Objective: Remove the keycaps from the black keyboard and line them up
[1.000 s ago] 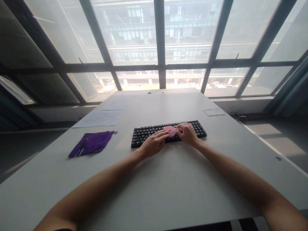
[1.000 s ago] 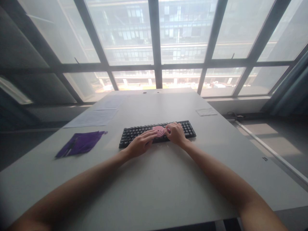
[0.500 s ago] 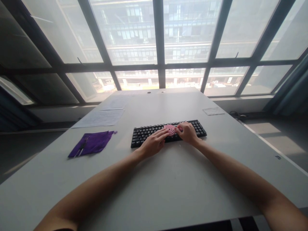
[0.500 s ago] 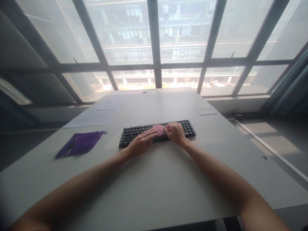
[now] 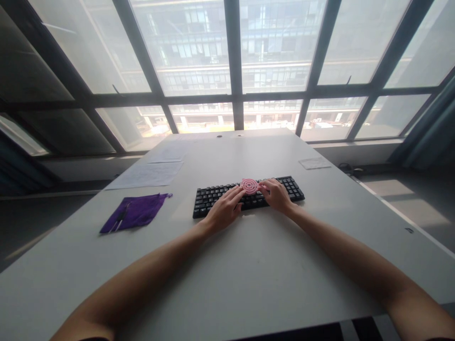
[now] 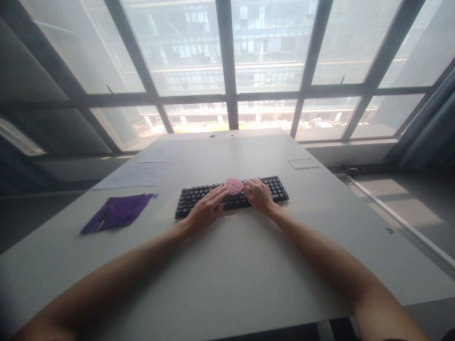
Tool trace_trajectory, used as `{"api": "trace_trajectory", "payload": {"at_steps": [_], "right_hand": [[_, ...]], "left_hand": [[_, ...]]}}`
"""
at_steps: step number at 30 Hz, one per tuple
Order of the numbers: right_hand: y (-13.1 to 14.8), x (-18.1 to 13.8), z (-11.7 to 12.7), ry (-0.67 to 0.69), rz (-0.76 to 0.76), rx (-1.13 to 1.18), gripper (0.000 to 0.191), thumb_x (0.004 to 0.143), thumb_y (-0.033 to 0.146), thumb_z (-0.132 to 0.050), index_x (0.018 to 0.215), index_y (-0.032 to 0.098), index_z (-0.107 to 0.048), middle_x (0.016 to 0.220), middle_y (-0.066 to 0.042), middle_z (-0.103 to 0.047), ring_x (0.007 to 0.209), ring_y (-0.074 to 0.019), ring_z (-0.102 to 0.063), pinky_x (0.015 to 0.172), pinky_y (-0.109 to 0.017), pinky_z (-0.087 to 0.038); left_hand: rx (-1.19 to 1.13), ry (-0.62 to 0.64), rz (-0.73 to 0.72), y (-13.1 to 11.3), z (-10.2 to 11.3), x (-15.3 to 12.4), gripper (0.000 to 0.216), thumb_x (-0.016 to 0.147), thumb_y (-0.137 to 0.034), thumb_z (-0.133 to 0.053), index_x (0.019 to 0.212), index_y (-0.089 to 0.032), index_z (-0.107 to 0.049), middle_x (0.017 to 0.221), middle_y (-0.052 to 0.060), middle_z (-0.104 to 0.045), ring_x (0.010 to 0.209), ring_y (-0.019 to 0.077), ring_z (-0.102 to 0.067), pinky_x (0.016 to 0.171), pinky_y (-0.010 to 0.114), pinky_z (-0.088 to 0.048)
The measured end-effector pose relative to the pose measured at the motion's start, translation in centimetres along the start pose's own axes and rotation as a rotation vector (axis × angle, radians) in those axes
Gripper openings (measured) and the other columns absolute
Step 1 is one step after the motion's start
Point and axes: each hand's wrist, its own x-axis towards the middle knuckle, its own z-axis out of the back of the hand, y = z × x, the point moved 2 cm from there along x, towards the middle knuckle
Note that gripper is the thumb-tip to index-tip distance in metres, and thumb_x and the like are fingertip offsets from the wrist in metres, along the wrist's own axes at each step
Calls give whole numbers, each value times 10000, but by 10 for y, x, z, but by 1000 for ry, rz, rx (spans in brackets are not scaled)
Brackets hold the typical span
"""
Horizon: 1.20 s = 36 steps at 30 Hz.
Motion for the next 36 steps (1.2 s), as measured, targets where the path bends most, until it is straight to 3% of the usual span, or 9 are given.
{"api": "trace_trajectory", "payload": {"at_steps": [4, 8, 15, 20, 27, 31, 36], "right_hand": [[-4, -2, 0, -28, -146, -91, 272, 1002, 367, -483, 1092, 222, -695, 1004, -75, -709, 934, -222, -629, 765, -294, -428], [-4, -3, 2, -15, -196, -155, 306, 1017, 396, -447, 1151, 263, -687, 1017, -59, -709, 889, -218, -642, 707, -287, -406], [2, -2, 3, 50, -140, -160, 320, 1013, 428, -449, 1168, 278, -685, 1020, -48, -708, 878, -206, -646, 685, -274, -392], [2, -3, 5, 22, -203, -196, 328, 1020, 411, -427, 1132, 256, -694, 1042, -62, -703, 893, -209, -640, 676, -274, -389], [11, -2, 3, 44, -113, -129, 301, 1003, 389, -466, 1134, 252, -700, 983, -54, -697, 912, -200, -634, 735, -270, -416], [12, -2, 3, 23, -100, -107, 301, 1005, 388, -464, 1125, 243, -699, 1004, -61, -702, 924, -201, -636, 754, -270, -421], [6, -2, 5, 11, -152, -124, 329, 1019, 402, -427, 1133, 242, -691, 1033, -63, -710, 929, -206, -641, 747, -274, -412]], "left_hand": [[16, 6, 33, 4, -3, -2, 500, 930, -148, -495, 1429, -179, -483, 1481, 104, -497, 1410, 258, -418, 1175, 488, -402], [29, 18, 22, 5, -5, -3, 450, 937, -164, -493, 1385, -160, -530, 1470, 108, -509, 1403, 258, -428, 1176, 484, -398], [38, 20, 26, 8, -8, -4, 443, 945, -186, -490, 1385, -160, -531, 1472, 106, -508, 1403, 254, -429, 1176, 481, -396], [37, 15, 35, 4, -6, -1, 454, 941, -177, -491, 1394, -156, -520, 1459, 117, -519, 1391, 257, -443, 1170, 484, -400], [45, 37, 43, -8, -6, 8, 556, 947, -211, -490, 1490, -143, -389, 1534, 148, -414, 1443, 277, -360, 1194, 483, -356], [65, 54, 36, -6, -5, 9, 544, 958, -235, -487, 1486, -146, -393, 1538, 140, -410, 1458, 289, -328, 1198, 494, -341], [32, 42, 57, -4, -7, 36, 431, 999, -295, -432, 1400, -147, -495, 1450, 147, -516, 1377, 270, -457, 1154, 464, -404]]}}
